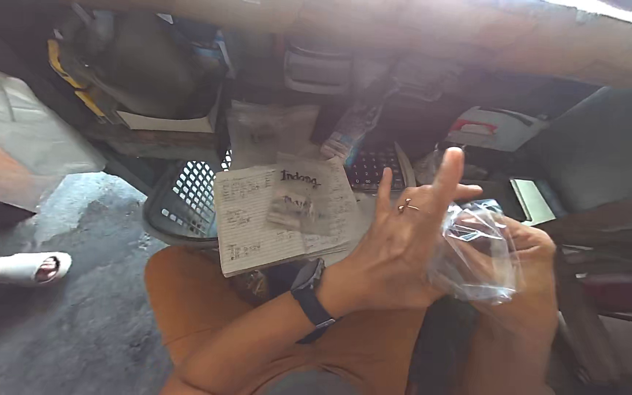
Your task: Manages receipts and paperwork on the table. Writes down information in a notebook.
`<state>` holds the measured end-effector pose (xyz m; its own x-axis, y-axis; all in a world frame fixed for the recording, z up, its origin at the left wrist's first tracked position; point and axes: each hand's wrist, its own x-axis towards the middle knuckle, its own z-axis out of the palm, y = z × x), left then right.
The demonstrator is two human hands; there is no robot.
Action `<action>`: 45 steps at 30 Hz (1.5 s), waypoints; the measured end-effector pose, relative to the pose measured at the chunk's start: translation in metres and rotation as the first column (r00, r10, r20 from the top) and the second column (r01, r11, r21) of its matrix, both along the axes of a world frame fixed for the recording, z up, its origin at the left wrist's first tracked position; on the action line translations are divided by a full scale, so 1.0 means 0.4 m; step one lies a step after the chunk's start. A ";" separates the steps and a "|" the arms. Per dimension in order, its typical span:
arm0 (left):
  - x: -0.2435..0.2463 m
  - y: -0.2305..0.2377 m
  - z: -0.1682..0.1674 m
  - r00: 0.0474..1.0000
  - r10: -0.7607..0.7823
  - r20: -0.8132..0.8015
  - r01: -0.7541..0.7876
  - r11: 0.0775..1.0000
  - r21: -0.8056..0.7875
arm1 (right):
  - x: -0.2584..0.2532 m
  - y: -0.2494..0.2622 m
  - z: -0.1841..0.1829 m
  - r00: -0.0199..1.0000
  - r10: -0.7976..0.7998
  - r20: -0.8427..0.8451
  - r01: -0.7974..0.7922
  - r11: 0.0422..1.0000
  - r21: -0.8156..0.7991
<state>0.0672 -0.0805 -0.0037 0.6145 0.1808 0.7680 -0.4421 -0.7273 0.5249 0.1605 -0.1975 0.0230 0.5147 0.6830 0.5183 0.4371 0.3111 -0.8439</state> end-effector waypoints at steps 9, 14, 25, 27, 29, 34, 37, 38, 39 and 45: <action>0.061 -0.144 -0.013 0.981 0.195 -0.008 -0.195 0.980 0.034 | 0.054 -0.045 -0.056 0.781 -0.376 0.500 0.549 0.794 -0.260; 0.046 -0.161 -0.044 0.991 -0.121 -0.053 0.110 0.978 -0.177 | 0.171 -0.067 -0.165 0.950 -0.197 0.242 0.277 0.890 -0.363; -0.044 0.251 -0.064 0.749 -0.616 -0.245 0.458 0.748 -0.479 | 0.099 0.107 0.086 0.952 0.201 0.230 -0.162 0.971 -0.179; -0.043 0.262 -0.085 0.709 -0.682 -0.179 0.502 0.667 -0.551 | 0.110 0.121 0.122 0.948 0.227 0.223 -0.193 0.968 -0.161; -0.069 0.288 -0.089 0.725 -0.652 -0.221 0.455 0.695 -0.556 | 0.133 0.116 0.138 0.948 0.238 0.212 -0.205 0.965 -0.166; -0.202 0.449 -0.019 0.624 -0.424 -0.657 0.108 0.879 -0.465 | 0.189 0.092 0.046 0.963 0.255 -0.092 -0.271 0.913 -0.306; -0.249 0.546 0.009 0.446 -0.312 -0.839 -0.120 0.908 -0.402 | 0.150 0.105 -0.082 0.938 0.179 -0.297 -0.289 0.878 -0.382; -0.256 0.569 0.007 0.413 -0.268 -0.870 -0.198 0.906 -0.373 | 0.127 0.109 -0.129 0.928 0.159 -0.336 -0.296 0.863 -0.409; -0.260 0.589 0.000 0.397 -0.221 -0.891 -0.261 0.903 -0.340 | 0.105 0.116 -0.172 0.919 0.151 -0.365 -0.311 0.846 -0.433; -0.253 0.608 -0.054 0.504 0.351 -0.789 -0.408 0.902 0.140 | 0.072 0.101 -0.229 0.920 0.317 -0.231 -0.390 0.692 -0.608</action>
<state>-0.0338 0.1626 -0.0252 0.8204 0.5718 -0.0001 0.4735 -0.6793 0.5606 0.1894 -0.1572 -0.0686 0.1899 0.9718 -0.1396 0.3086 -0.1941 -0.9312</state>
